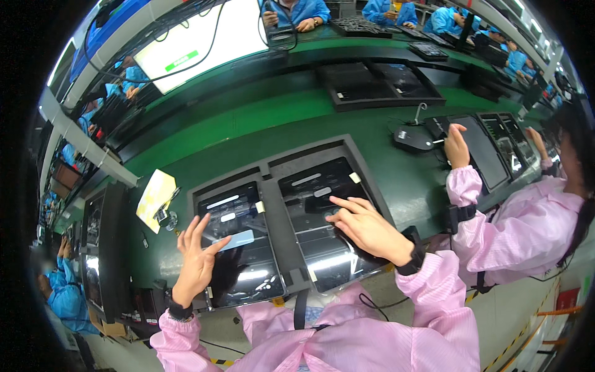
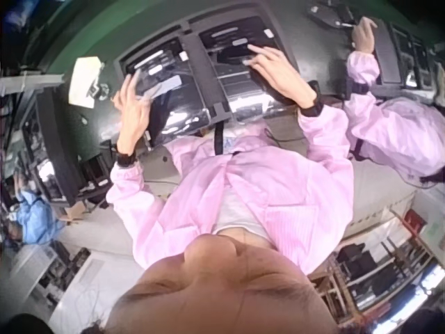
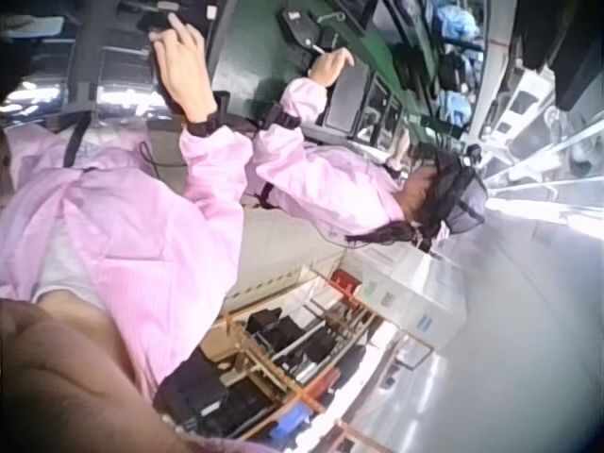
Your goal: Interacting with and verifying functions on two mounted tablets on an assembly line workstation.
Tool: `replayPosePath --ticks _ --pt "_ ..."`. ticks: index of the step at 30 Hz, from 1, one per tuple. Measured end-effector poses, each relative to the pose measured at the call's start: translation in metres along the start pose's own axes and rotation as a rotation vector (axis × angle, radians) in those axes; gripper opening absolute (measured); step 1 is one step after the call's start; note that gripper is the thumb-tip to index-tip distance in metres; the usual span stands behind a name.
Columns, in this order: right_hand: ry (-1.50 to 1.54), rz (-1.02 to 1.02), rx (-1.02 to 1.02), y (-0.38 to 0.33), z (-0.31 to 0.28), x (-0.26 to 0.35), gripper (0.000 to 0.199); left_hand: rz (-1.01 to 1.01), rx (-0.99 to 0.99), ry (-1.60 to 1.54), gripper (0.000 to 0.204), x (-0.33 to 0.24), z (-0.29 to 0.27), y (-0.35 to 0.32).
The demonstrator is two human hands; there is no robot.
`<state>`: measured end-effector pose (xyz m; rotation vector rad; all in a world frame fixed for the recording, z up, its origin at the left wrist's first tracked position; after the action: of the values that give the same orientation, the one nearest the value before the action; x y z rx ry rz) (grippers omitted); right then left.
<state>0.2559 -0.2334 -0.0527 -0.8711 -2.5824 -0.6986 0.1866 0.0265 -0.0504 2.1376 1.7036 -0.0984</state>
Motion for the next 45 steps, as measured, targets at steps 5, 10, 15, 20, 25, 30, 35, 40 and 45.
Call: replayPosePath --ticks 5,10,15,20,25,30,35,40,45 --pt "0.030 0.115 -0.132 -0.014 -0.023 -0.013 0.016 0.063 0.093 -0.035 0.058 -0.013 0.015 0.012" --pt "0.028 0.185 -0.158 -0.032 -0.029 -0.022 0.017 0.101 0.153 -0.046 0.057 -0.024 0.030 0.021" --pt "0.017 0.189 -0.193 -0.040 -0.033 -0.030 0.018 0.085 0.081 -0.016 0.054 -0.022 0.019 0.026" --pt "-0.020 0.172 -0.214 -0.035 -0.032 -0.031 0.016 0.064 0.056 -0.007 0.055 -0.025 0.008 0.025" --pt "-0.032 0.238 -0.264 -0.060 -0.042 -0.038 0.014 0.148 0.106 -0.018 0.050 -0.052 0.005 0.032" --pt "0.040 0.768 -0.798 -0.180 -0.068 -0.058 0.019 0.413 0.339 -0.183 0.046 -0.123 0.045 0.034" --pt "0.701 0.796 -0.480 -0.188 0.029 -0.053 0.037 0.576 0.376 -0.177 0.047 -0.171 0.092 0.032" --pt "0.861 0.868 -0.635 -0.203 0.049 -0.055 0.032 0.553 0.246 -0.124 0.046 -0.172 0.093 0.030" --pt "0.988 1.167 -0.540 -0.239 0.103 -0.004 0.027 0.499 0.373 -0.135 0.046 -0.164 0.093 0.028"
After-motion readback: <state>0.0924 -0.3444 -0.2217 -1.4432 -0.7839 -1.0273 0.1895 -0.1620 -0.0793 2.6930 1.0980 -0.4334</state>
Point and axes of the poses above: each hand's wrist, its own y-axis towards the middle knuckle, its own z-axis out of the palm, x = y × z, the point moved 10 cm from there along y, towards the middle knuckle, and after that the axes turned 6 degrees about -x, right-handed, at the moved point
